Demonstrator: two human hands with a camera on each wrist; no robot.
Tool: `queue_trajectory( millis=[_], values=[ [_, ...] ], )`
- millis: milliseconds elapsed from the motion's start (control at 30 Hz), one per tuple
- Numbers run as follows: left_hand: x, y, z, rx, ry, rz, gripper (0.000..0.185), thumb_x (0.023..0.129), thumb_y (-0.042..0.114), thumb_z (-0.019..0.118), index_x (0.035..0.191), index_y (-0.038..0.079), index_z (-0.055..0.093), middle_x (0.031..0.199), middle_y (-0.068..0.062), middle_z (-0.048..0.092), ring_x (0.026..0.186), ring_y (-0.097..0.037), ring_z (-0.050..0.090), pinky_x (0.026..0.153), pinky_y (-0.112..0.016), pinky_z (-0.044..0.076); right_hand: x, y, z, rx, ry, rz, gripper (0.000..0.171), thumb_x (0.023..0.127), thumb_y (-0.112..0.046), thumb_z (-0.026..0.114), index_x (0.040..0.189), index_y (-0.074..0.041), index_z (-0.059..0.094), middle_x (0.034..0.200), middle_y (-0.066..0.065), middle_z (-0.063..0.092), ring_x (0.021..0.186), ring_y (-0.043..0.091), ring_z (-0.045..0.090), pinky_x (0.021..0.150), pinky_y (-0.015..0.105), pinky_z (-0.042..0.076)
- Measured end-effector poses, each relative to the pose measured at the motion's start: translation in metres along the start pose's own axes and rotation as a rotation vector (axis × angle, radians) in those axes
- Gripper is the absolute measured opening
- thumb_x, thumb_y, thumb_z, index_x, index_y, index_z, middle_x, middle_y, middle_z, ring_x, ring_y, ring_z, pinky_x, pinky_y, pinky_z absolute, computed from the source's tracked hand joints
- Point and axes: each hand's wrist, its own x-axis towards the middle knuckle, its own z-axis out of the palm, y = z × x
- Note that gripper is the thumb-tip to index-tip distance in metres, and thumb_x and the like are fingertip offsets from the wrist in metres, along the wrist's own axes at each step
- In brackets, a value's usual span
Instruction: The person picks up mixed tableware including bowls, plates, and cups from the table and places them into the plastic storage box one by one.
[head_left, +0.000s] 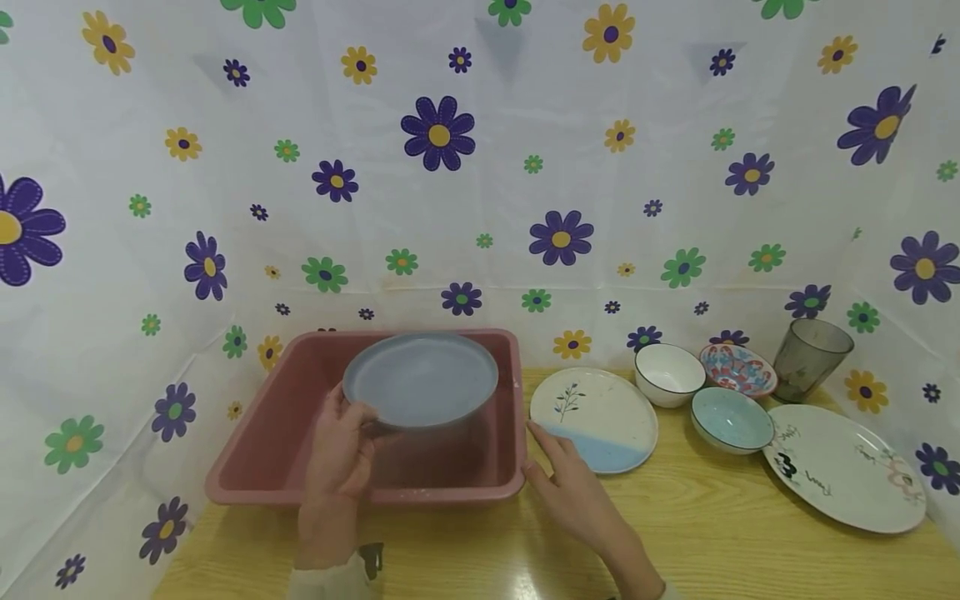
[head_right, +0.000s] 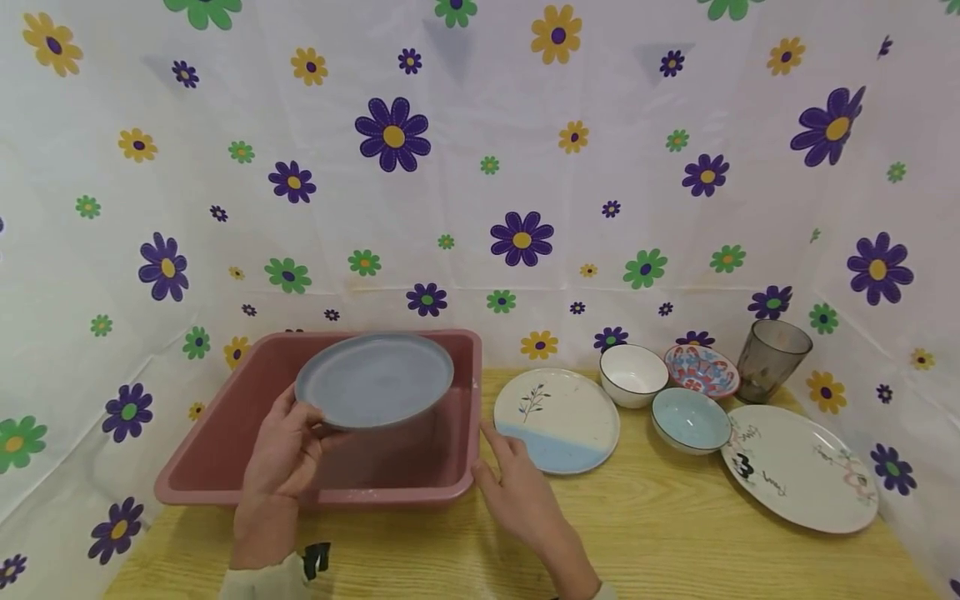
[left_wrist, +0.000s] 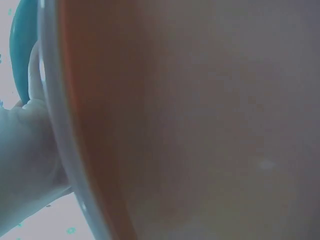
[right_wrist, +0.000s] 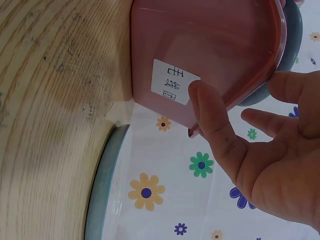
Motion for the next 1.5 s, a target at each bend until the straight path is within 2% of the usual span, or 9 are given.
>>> queue_trajectory(
  millis=[167, 300, 433, 700, 833, 1033, 1200, 1500],
  values=[
    [0.002, 0.0, -0.004, 0.01, 0.034, 0.007, 0.079, 0.089, -0.008, 0.034, 0.16, 0.012, 0.003, 0.159, -0.007, 0.019, 0.106, -0.011, 0.047, 0.078, -0.023, 0.057, 0.0, -0.001, 0.001, 0.001, -0.023, -0.006, 0.057, 0.101, -0.036, 0.055, 0.153, -0.019, 0.04, 0.142, 0.02, 0.048, 0.102, 0.025, 0.061, 0.083, 0.042, 0.053],
    [0.004, 0.001, -0.007, 0.012, 0.04, -0.001, 0.081, 0.09, -0.008, 0.033, 0.16, 0.014, -0.002, 0.163, -0.005, 0.013, 0.112, -0.012, 0.044, 0.081, -0.022, 0.056, 0.0, -0.002, 0.001, 0.007, -0.044, -0.012, 0.06, 0.1, -0.041, 0.055, 0.153, -0.016, 0.04, 0.142, 0.019, 0.048, 0.093, 0.018, 0.058, 0.077, 0.034, 0.051],
    [0.006, 0.002, -0.008, 0.01, 0.039, -0.005, 0.081, 0.09, -0.007, 0.033, 0.16, 0.016, -0.002, 0.164, -0.004, 0.01, 0.113, -0.014, 0.046, 0.08, -0.024, 0.056, 0.0, -0.002, 0.001, 0.002, -0.071, -0.016, 0.064, 0.1, -0.045, 0.054, 0.154, -0.016, 0.037, 0.141, 0.018, 0.048, 0.087, 0.014, 0.056, 0.073, 0.032, 0.05],
    [0.008, 0.002, -0.01, 0.006, 0.086, -0.02, 0.084, 0.088, -0.007, 0.035, 0.16, 0.017, -0.002, 0.161, -0.008, 0.014, 0.116, -0.018, 0.048, 0.084, -0.035, 0.058, 0.001, 0.001, 0.001, 0.002, -0.113, 0.007, 0.067, 0.1, -0.051, 0.051, 0.156, -0.019, 0.032, 0.141, 0.017, 0.049, 0.093, 0.016, 0.056, 0.079, 0.036, 0.051],
    [0.009, 0.002, -0.012, 0.012, 0.102, -0.016, 0.086, 0.087, -0.008, 0.035, 0.16, 0.016, -0.005, 0.164, -0.007, 0.011, 0.124, -0.022, 0.042, 0.084, -0.037, 0.058, 0.001, 0.001, 0.001, 0.007, -0.123, 0.014, 0.066, 0.1, -0.049, 0.052, 0.156, -0.02, 0.032, 0.139, 0.019, 0.049, 0.091, 0.017, 0.056, 0.078, 0.037, 0.05],
    [0.01, 0.001, -0.016, 0.024, 0.104, -0.019, 0.086, 0.087, -0.007, 0.035, 0.159, 0.016, -0.006, 0.163, -0.008, 0.012, 0.127, -0.023, 0.041, 0.083, -0.037, 0.058, 0.0, 0.001, 0.001, 0.007, -0.132, 0.025, 0.066, 0.101, -0.048, 0.051, 0.157, -0.022, 0.03, 0.137, 0.018, 0.049, 0.09, 0.017, 0.055, 0.078, 0.038, 0.05],
    [0.011, -0.001, -0.02, 0.024, 0.119, -0.032, 0.085, 0.088, -0.006, 0.036, 0.159, 0.016, -0.006, 0.161, -0.011, 0.015, 0.126, -0.024, 0.042, 0.086, -0.038, 0.057, 0.0, 0.001, 0.002, 0.004, -0.133, 0.018, 0.066, 0.101, -0.049, 0.05, 0.157, -0.021, 0.029, 0.138, 0.019, 0.049, 0.094, 0.019, 0.056, 0.082, 0.041, 0.051],
    [0.012, -0.002, -0.025, -0.015, 0.146, -0.065, 0.084, 0.09, -0.005, 0.035, 0.16, 0.021, -0.004, 0.164, -0.007, 0.009, 0.136, -0.026, 0.035, 0.092, -0.044, 0.054, 0.0, 0.002, 0.003, 0.005, -0.132, 0.02, 0.067, 0.1, -0.051, 0.049, 0.157, -0.02, 0.03, 0.142, 0.022, 0.047, 0.107, 0.026, 0.058, 0.09, 0.049, 0.051]
  ],
)
